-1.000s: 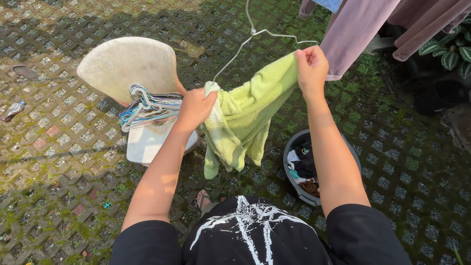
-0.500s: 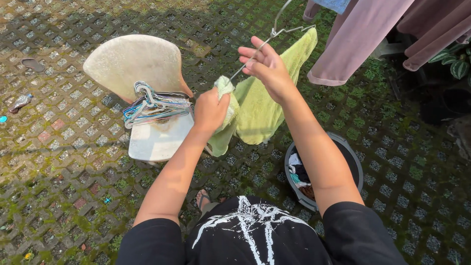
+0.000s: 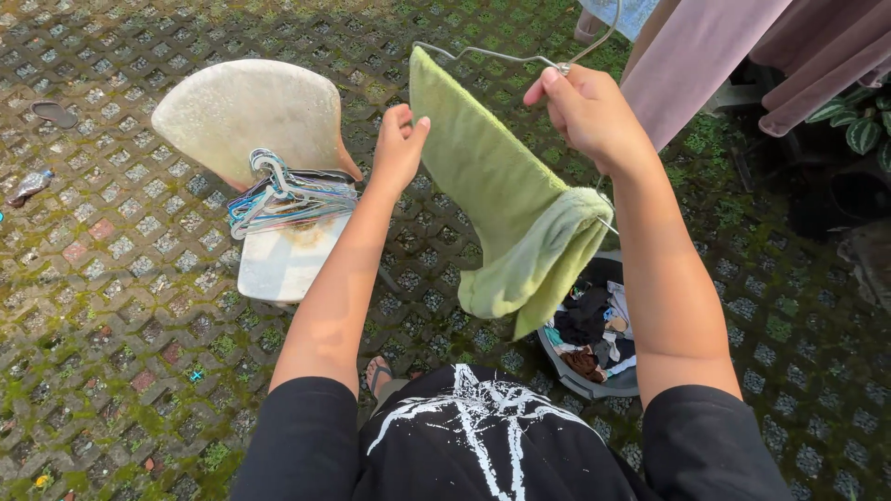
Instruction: Hanging various clothes and towels onto hangers and placing them on a clothes drying rack in an outdoor area.
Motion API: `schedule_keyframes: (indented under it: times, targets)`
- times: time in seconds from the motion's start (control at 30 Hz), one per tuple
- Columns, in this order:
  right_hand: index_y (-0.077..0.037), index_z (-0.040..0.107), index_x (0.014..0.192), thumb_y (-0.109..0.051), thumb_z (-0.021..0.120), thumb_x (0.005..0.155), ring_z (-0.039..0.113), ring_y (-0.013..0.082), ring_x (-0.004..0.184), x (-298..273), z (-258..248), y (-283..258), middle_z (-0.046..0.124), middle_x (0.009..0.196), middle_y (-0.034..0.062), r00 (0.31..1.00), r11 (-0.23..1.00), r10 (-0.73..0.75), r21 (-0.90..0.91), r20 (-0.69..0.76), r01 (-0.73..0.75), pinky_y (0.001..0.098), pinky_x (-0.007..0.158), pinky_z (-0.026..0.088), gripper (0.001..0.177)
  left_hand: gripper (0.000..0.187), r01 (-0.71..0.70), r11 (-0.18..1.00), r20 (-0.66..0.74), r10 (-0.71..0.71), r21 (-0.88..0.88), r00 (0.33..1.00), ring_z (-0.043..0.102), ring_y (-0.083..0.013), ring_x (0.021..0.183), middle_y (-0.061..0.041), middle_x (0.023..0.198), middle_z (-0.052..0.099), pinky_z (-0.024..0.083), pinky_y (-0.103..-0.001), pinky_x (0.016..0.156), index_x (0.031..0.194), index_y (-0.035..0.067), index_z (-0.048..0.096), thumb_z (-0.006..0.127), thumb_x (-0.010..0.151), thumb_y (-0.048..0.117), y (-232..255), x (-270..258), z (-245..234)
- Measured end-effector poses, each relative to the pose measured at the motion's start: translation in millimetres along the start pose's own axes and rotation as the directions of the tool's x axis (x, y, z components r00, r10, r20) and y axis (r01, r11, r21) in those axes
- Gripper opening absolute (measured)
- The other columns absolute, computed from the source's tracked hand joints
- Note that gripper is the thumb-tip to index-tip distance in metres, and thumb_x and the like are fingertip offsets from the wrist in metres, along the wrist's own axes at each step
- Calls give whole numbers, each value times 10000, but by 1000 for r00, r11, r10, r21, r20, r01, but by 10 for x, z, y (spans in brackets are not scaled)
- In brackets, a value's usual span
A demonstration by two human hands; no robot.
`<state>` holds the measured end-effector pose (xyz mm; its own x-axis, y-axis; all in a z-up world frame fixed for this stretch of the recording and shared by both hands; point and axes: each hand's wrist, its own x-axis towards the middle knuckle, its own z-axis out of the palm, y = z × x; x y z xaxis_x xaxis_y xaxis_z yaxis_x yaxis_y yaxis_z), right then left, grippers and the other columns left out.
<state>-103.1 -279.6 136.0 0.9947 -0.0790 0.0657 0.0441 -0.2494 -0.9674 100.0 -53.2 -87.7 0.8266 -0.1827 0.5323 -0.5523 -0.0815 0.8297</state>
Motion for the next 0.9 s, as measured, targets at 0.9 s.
schedule_keyframes:
  times: [0.9]
  targets:
    - [19, 696, 1152, -246, 645, 1137, 393, 10, 658, -166, -398, -113, 504, 764, -59, 933, 917, -344, -175, 108, 359, 223, 566, 297, 270, 443, -440, 898, 438, 389, 17, 811, 660, -246, 953, -127, 1066, 692, 520, -386, 777, 1185, -14, 599, 808, 870, 217, 2331, 96, -975]
